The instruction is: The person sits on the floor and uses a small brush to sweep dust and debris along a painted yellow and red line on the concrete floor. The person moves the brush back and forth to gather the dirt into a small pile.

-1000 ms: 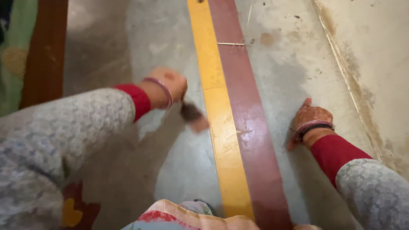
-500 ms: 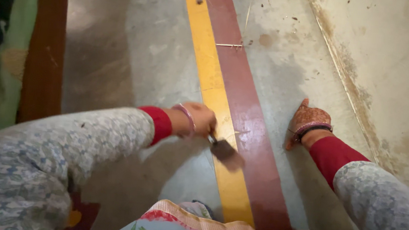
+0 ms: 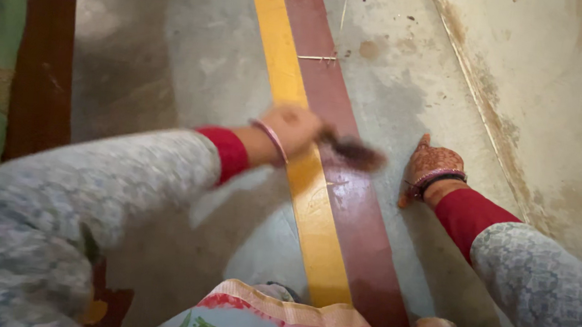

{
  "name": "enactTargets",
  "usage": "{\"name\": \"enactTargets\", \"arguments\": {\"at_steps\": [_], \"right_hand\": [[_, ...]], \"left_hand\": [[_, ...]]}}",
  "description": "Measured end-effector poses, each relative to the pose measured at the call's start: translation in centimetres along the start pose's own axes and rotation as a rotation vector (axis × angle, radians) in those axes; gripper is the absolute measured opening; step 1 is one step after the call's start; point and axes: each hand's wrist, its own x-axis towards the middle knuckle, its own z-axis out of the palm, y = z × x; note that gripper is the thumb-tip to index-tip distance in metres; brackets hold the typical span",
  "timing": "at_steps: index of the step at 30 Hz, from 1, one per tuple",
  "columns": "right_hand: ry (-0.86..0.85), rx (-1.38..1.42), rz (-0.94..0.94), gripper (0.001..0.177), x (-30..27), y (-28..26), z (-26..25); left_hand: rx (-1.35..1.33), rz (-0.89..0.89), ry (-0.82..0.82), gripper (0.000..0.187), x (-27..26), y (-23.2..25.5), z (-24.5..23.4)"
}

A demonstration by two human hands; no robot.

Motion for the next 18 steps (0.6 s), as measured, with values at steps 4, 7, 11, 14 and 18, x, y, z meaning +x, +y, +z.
{"name": "enactTargets", "arguments": {"at_steps": [4, 7, 11, 14, 18], "right_hand": [[0.030, -0.026, -0.008, 0.164, 0.0, -0.2, -0.1], [0.008, -0.004, 0.012, 0.161, 0.4, -0.2, 0.0], [0.022, -0.006, -0.010, 0.160, 0.6, 0.1, 0.4], [0.038, 0.015, -0.020, 0.159, 0.4, 0.2, 0.1], [0.030, -0.008, -0.041, 0.158, -0.2, 0.1, 0.0]], "left_hand": [[0.769, 0.450, -0.378, 0.036, -2.6, -0.3, 3.3], [0.438, 0.069, -0.299, 0.028, -2.3, -1.2, 1.4], [0.618, 0.028, 0.172, 0.025, 2.0, -2.4, -6.0], [0.903, 0.536, 0.381, 0.034, 3.3, -3.4, -6.9], [-0.005, 0.033, 0.081, 0.029, -0.4, -4.4, 0.1]]}}
